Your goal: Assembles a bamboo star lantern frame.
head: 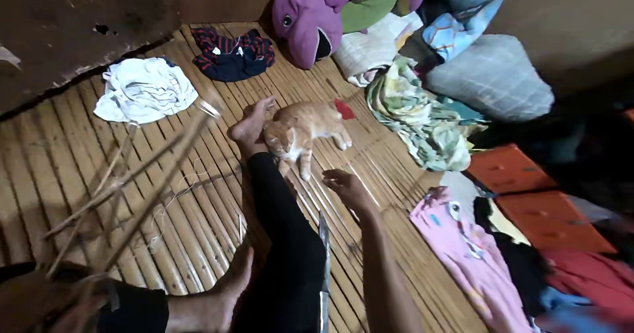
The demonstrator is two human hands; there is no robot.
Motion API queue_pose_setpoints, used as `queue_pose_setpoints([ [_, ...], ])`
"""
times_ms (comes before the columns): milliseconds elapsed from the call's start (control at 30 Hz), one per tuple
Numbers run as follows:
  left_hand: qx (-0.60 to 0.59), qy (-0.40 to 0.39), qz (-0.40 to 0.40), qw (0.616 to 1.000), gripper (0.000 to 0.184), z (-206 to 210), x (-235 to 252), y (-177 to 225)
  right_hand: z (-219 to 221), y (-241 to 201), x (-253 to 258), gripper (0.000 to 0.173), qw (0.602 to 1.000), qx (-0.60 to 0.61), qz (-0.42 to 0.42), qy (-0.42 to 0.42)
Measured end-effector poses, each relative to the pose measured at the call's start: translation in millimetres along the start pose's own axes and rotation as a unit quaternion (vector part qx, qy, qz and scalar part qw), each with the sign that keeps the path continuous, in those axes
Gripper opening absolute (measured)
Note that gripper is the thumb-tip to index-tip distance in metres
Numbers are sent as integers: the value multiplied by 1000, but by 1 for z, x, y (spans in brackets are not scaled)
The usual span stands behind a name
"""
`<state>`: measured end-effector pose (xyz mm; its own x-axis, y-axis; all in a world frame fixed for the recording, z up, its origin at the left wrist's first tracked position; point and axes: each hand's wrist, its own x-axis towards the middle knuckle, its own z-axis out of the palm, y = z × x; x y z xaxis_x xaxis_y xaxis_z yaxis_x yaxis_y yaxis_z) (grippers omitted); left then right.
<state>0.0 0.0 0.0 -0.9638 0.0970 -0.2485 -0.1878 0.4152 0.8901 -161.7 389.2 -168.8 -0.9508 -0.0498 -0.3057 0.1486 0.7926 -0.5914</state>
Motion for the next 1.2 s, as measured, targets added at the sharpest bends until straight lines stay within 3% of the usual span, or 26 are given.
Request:
queue_pose_setpoints([
  [67,202,13,-34,979,16,3,-11,-5,3,3,-40,32,999,-9,17,30],
  [167,326,128,177,920,36,27,-33,-134,20,25,-90,32,998,-26,53,35],
  [233,329,143,211,909,37,53,-28,-166,36,42,-115,32,993,-50,103,22],
  [333,312,61,160,935,28,79,-18,-175,64,67,-143,38,975,-115,188,-3],
  [433,300,-15,95,949,30,92,-13,-184,94,78,-167,47,958,-145,246,-4],
  [600,253,-50,38,965,28,95,-13,-192,132,83,-184,53,951,-126,283,9],
  [833,193,-16,29,981,26,98,-10,-195,151,84,-185,42,949,-130,277,81],
  [1000,180,-14,7,983,25,94,-6,-194,151,90,-185,49,940,-118,304,98],
  [1200,208,21,40,977,19,91,-4,-195,142,100,-189,54,938,-91,322,92],
])
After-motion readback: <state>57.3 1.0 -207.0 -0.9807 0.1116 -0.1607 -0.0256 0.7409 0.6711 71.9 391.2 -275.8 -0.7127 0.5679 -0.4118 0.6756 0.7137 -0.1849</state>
